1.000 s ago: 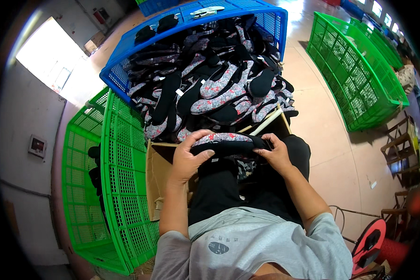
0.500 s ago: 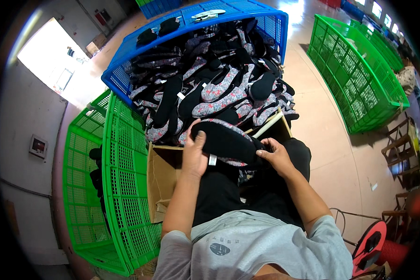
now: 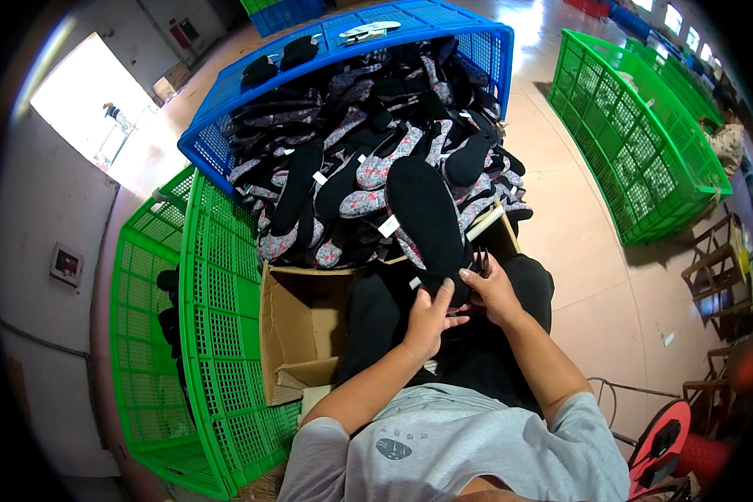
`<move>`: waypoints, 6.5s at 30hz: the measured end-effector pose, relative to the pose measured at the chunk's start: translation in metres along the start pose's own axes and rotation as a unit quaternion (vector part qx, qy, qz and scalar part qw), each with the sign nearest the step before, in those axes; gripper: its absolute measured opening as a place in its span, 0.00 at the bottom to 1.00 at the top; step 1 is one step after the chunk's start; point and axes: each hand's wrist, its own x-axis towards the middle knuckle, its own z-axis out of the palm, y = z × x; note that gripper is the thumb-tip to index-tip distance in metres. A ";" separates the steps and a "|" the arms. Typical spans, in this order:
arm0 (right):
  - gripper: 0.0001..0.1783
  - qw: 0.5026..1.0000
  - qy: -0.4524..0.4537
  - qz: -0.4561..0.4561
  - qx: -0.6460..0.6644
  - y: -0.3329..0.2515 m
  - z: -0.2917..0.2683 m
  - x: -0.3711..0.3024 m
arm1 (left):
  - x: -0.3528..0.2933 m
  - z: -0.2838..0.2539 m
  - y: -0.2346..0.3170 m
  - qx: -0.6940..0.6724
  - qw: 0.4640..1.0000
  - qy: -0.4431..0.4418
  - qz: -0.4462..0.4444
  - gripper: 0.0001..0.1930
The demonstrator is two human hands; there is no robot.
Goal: The person sits on a chair and assembles floral-patterned slippers by hand. They pick up a slipper upper and a black sole from a blue crate, align the parts, and press them together to attach them. The person handles the items one at a time, inspecting the fit before placing the finished slipper into a cardboard box on their lap.
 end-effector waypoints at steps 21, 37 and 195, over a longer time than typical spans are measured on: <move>0.19 0.976 0.028 -0.136 -0.165 0.031 0.003 0.005 | 0.018 -0.036 -0.008 -0.090 0.993 -0.014 -0.079 0.29; 0.23 0.919 -0.062 -0.256 -0.294 0.032 0.014 -0.015 | 0.041 -0.044 -0.025 -0.323 0.940 0.010 -0.112 0.19; 0.05 0.990 -0.037 -0.124 -0.050 0.061 0.011 0.020 | -0.041 -0.067 0.085 0.781 0.580 -0.058 0.224 0.31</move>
